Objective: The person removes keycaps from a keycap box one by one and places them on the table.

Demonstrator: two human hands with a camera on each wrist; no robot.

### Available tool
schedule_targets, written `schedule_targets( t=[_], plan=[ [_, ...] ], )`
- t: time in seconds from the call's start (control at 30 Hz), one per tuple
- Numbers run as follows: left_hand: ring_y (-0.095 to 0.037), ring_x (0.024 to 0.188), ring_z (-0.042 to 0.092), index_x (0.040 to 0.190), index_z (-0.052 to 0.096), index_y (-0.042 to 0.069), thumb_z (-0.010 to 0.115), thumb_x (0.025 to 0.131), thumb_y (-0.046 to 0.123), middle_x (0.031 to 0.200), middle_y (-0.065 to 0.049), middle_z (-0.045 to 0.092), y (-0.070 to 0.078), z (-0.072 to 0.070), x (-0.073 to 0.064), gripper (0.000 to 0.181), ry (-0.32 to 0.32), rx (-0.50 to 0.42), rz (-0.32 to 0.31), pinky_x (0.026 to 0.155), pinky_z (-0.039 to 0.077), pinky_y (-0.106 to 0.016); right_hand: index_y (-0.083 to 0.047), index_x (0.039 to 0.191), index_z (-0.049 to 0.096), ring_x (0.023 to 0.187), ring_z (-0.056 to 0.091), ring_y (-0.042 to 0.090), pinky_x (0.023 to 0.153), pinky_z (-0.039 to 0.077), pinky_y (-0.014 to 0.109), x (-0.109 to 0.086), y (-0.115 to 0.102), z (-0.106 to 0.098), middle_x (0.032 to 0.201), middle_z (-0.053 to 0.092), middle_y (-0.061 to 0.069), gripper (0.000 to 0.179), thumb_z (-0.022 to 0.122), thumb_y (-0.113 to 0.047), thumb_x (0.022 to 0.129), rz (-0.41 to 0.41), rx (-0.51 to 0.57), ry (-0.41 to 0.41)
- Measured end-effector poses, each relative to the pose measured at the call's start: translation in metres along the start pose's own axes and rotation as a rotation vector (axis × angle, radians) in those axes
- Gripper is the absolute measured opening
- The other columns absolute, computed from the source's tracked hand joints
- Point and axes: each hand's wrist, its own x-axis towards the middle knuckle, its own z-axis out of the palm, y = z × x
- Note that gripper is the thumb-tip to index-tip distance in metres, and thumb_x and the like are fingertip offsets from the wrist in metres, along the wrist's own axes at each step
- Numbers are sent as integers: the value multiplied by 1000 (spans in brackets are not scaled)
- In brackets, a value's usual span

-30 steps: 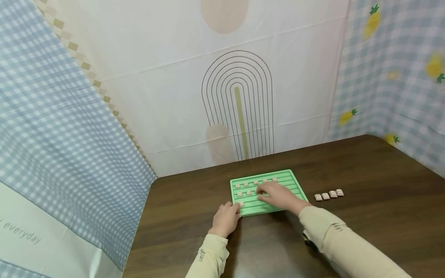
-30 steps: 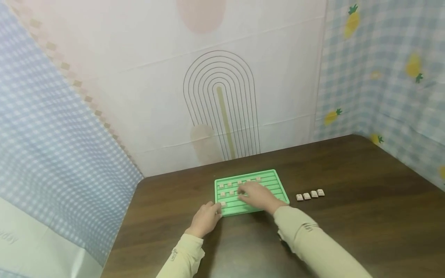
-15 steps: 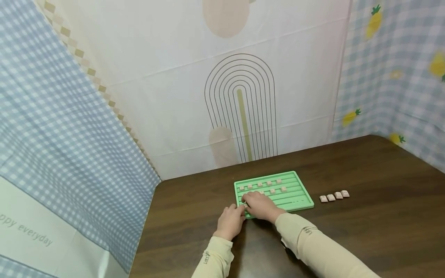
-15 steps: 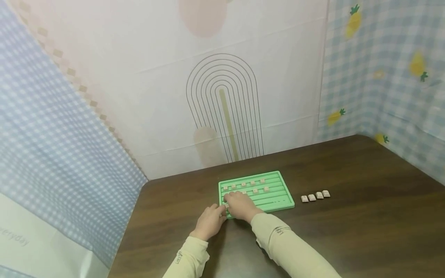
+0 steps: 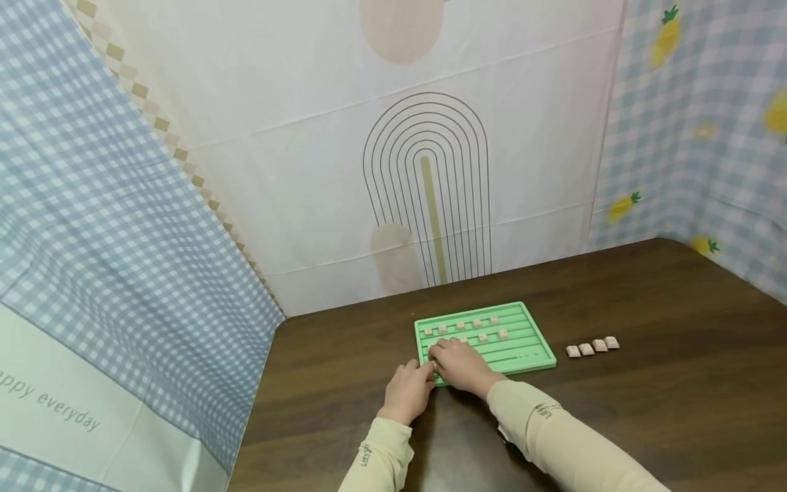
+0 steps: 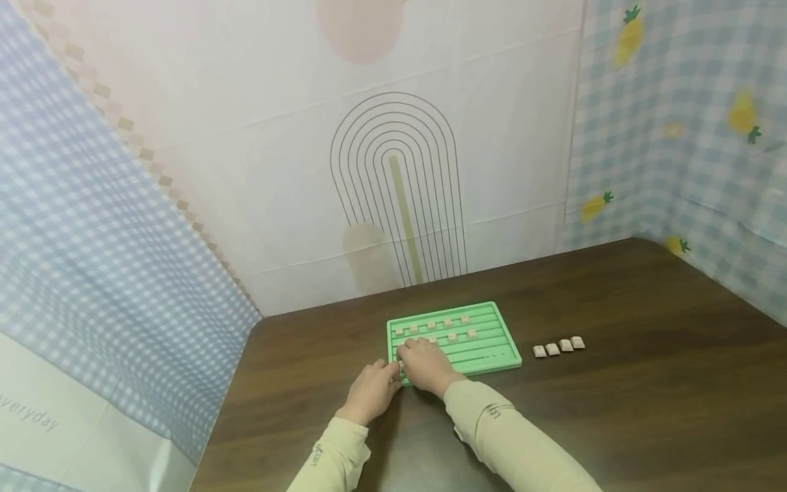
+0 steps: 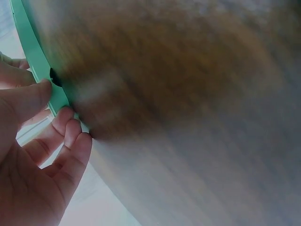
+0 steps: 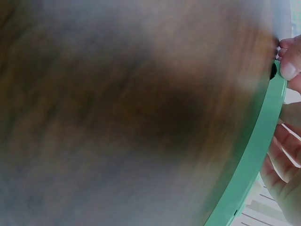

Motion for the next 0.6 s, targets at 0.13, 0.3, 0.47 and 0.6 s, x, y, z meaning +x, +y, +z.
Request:
schedule_targets(
  t=[0.13, 0.3, 0.47, 0.6],
  plan=[
    [-20, 68, 51, 80, 57, 16, 68, 82, 17, 79, -2, 54, 1, 0, 0, 11, -1, 1, -4, 54, 42, -28, -13, 90, 63, 80, 56, 19, 69, 49, 34, -2, 1, -1, 89, 61, 2, 5, 58, -14, 89, -2, 5, 6],
    [-20, 67, 50, 79, 54, 16, 67, 83, 17, 78, -2, 52, 1, 2, -1, 14, -13, 9, -6, 52, 41, -28, -12, 95, 63, 88, 58, 20, 71, 50, 35, -8, 8, -9, 94, 62, 2, 8, 60, -14, 88, 15, 47, 29],
    [-18, 66, 47, 77, 51, 16, 66, 84, 17, 76, -2, 50, 0, 4, -1, 16, -32, 1, -12, 52, 38, -26, -12, 99, 64, 98, 59, 22, 78, 50, 38, -21, 30, -26, 99, 63, 1, 13, 64, -16, 86, 48, 99, 51],
    [-17, 65, 43, 77, 50, 16, 65, 85, 16, 76, -1, 49, -2, 3, 0, 17, -43, -15, -5, 53, 36, -25, -11, 99, 64, 102, 59, 26, 85, 49, 43, -37, 59, -48, 101, 65, 4, 14, 65, -15, 85, 77, 82, 55]
  ],
)
